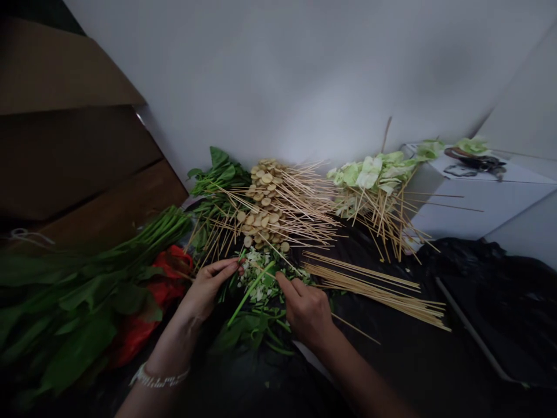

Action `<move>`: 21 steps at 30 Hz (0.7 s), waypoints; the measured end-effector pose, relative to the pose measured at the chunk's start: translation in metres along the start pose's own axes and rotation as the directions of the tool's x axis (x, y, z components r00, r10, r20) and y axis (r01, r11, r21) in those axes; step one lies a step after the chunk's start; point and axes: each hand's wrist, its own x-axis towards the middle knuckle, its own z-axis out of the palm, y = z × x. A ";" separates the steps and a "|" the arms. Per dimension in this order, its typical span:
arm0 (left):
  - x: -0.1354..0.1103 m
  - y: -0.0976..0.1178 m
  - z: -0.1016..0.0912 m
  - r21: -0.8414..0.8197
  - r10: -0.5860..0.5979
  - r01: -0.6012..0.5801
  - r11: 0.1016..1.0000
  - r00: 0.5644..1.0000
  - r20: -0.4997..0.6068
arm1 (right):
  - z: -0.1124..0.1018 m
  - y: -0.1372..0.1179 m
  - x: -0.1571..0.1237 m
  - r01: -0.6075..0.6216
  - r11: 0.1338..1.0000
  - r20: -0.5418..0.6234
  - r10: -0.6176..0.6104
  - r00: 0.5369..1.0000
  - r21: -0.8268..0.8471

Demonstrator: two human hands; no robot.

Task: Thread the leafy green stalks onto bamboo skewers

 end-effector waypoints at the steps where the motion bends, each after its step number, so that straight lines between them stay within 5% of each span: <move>1: -0.001 0.001 0.001 -0.036 -0.024 0.024 0.999 1.000 0.004 | 0.000 0.000 0.000 0.002 1.000 0.000 -0.002 1.000 0.001; 10: -0.005 0.001 0.007 -0.168 -0.085 0.101 0.981 0.992 0.097 | 0.003 -0.002 -0.001 0.010 1.000 0.012 -0.010 1.000 0.011; 21: -0.005 -0.002 0.010 -0.208 -0.099 0.105 0.973 0.994 0.042 | 0.005 -0.002 -0.003 0.016 1.000 0.036 -0.016 0.999 -0.002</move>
